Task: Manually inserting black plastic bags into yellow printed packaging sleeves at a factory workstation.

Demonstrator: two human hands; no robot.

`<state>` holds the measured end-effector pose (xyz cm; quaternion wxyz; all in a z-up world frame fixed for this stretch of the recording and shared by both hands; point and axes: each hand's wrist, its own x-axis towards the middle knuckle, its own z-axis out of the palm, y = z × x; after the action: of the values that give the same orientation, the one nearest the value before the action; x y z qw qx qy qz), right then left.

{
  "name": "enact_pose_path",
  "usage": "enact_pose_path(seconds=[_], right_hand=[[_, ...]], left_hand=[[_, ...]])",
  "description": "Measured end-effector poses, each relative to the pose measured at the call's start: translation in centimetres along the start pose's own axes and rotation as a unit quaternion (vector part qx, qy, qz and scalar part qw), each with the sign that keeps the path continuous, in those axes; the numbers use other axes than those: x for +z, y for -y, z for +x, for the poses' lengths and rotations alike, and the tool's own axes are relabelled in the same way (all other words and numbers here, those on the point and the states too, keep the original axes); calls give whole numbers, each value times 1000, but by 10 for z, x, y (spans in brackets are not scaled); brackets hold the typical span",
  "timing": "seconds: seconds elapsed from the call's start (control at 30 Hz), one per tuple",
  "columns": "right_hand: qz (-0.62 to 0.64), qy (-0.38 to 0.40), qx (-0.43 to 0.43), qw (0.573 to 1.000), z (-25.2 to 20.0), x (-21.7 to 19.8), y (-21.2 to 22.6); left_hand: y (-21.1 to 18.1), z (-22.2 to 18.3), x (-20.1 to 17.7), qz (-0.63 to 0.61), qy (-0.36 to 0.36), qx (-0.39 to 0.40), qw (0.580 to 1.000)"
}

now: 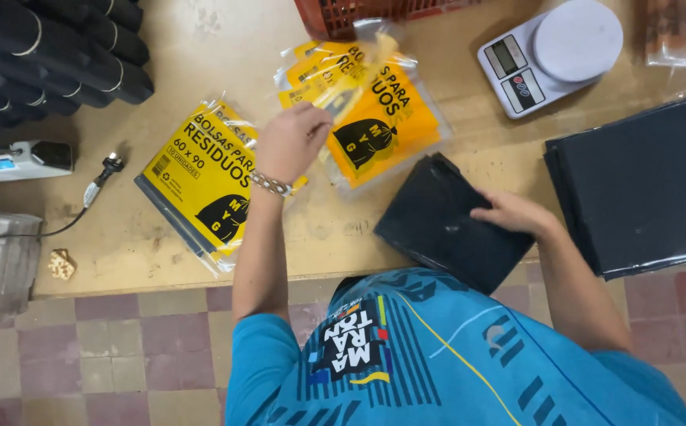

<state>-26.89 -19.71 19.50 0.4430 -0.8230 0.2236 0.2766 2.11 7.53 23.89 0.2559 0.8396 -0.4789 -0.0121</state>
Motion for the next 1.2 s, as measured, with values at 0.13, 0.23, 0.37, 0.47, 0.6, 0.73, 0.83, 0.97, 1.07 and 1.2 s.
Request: enact_pose_path(seconds=[0.13, 0.23, 0.37, 0.47, 0.6, 0.73, 0.83, 0.97, 1.07, 1.2], right_hand=[[75, -22, -108, 991, 85, -10, -16], [229, -159, -223, 934, 169, -1, -14], [408, -350, -175, 825, 232, -1, 4], [405, -394, -153, 811, 231, -4, 7], [369, -375, -105, 844, 221, 0, -1], [334, -369, -107, 861, 244, 10, -27], [348, -355, -111, 860, 244, 14, -30], [371, -352, -91, 855, 258, 6, -51], [381, -348, -66, 854, 260, 3, -48], [431, -328, -58, 839, 276, 5, -46]], left_hand=[[-6, -20, 27, 39, 1, 24, 999], [-14, -44, 57, 92, 0, 50, 994], [-18, -83, 101, 172, 37, 43, 983], [-13, -104, 125, 200, 59, 28, 978], [-12, -80, 134, 233, -40, 56, 970], [19, -40, 186, 215, -32, 29, 976], [31, -36, 213, 219, 145, -72, 962], [49, -53, 236, 231, -8, 62, 971], [46, -67, 229, 248, -89, 112, 958], [28, -87, 214, 238, -66, 109, 963]])
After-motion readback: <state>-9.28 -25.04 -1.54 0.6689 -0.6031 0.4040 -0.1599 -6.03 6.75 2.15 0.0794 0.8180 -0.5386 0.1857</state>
